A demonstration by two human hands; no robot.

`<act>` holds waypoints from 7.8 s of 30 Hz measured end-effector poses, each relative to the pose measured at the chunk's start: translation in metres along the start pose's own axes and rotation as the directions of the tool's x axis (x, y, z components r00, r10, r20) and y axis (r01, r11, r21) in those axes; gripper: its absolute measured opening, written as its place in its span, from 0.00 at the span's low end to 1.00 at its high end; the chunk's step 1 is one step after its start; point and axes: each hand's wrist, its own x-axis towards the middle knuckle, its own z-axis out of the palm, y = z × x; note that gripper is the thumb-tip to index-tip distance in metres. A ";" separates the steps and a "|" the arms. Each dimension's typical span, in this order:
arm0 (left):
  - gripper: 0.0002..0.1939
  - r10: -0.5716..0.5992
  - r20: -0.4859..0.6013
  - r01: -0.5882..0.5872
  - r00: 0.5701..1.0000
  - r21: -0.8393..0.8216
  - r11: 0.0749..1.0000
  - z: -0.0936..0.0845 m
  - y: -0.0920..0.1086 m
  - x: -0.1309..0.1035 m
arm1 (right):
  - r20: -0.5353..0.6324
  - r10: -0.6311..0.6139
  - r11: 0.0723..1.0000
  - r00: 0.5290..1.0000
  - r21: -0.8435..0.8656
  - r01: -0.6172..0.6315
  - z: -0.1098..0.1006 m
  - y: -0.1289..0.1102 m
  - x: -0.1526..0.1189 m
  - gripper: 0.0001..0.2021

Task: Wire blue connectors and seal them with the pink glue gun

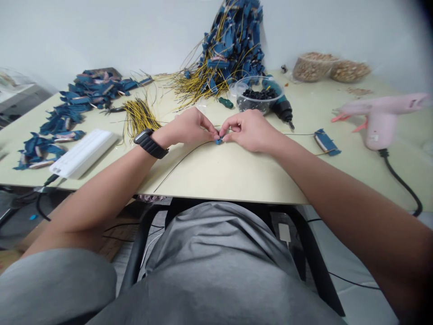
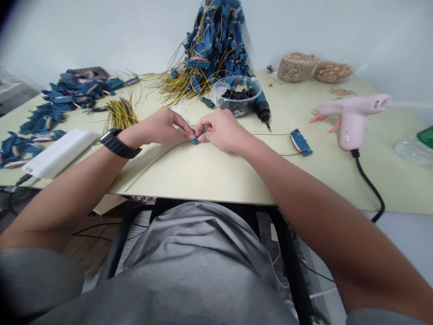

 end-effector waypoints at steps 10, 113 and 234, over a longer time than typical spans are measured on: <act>0.15 -0.025 0.007 0.025 1.000 0.000 1.000 -0.001 0.004 -0.002 | 0.025 0.017 0.999 1.000 0.027 -0.017 -0.002 0.000 -0.001 0.07; 0.13 0.049 0.021 -0.048 0.999 -0.052 0.998 -0.002 -0.009 0.001 | 0.136 -0.235 0.808 0.962 -0.522 0.272 0.010 -0.016 -0.031 0.17; 0.20 0.024 0.130 -0.009 0.991 -0.116 0.993 -0.011 -0.021 0.009 | -0.002 -0.293 0.947 0.956 -0.140 0.290 0.013 0.014 0.005 0.07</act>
